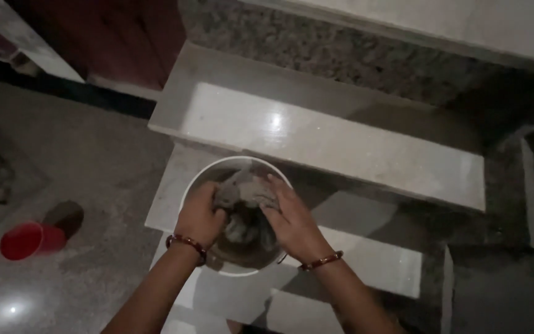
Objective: Cleaning marble stairs manually with a wet cloth and a bucket of water.
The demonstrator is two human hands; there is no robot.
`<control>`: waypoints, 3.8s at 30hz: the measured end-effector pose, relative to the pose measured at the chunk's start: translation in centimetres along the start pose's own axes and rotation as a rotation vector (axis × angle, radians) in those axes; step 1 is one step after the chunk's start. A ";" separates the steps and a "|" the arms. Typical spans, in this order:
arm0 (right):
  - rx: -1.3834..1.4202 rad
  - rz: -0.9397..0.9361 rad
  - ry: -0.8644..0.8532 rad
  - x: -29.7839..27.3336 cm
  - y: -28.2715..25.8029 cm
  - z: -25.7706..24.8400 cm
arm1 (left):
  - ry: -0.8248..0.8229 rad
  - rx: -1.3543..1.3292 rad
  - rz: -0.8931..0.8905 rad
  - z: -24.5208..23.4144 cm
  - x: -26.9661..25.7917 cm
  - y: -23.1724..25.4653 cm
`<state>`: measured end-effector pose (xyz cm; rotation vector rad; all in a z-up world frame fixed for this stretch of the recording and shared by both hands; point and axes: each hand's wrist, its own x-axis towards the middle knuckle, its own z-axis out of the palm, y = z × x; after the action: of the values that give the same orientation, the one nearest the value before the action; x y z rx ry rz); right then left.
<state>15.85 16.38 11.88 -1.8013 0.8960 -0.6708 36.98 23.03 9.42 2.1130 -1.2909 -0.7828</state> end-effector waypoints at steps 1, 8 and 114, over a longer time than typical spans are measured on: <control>-0.239 -0.138 0.030 0.0 0.8 0.4 | 0.032 0.048 0.106 0.4 0.1 -1.5; -0.217 0.088 0.009 2.6 7.0 3.5 | 0.042 0.039 0.326 1.0 0.5 -4.3; 0.264 0.395 -0.434 1.5 14.0 5.9 | -0.203 -1.212 0.218 -3.9 -1.3 1.6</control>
<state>17.35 14.73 -3.17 -1.4014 0.7902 -0.1274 38.36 24.10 13.47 0.9254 -0.7493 -1.2602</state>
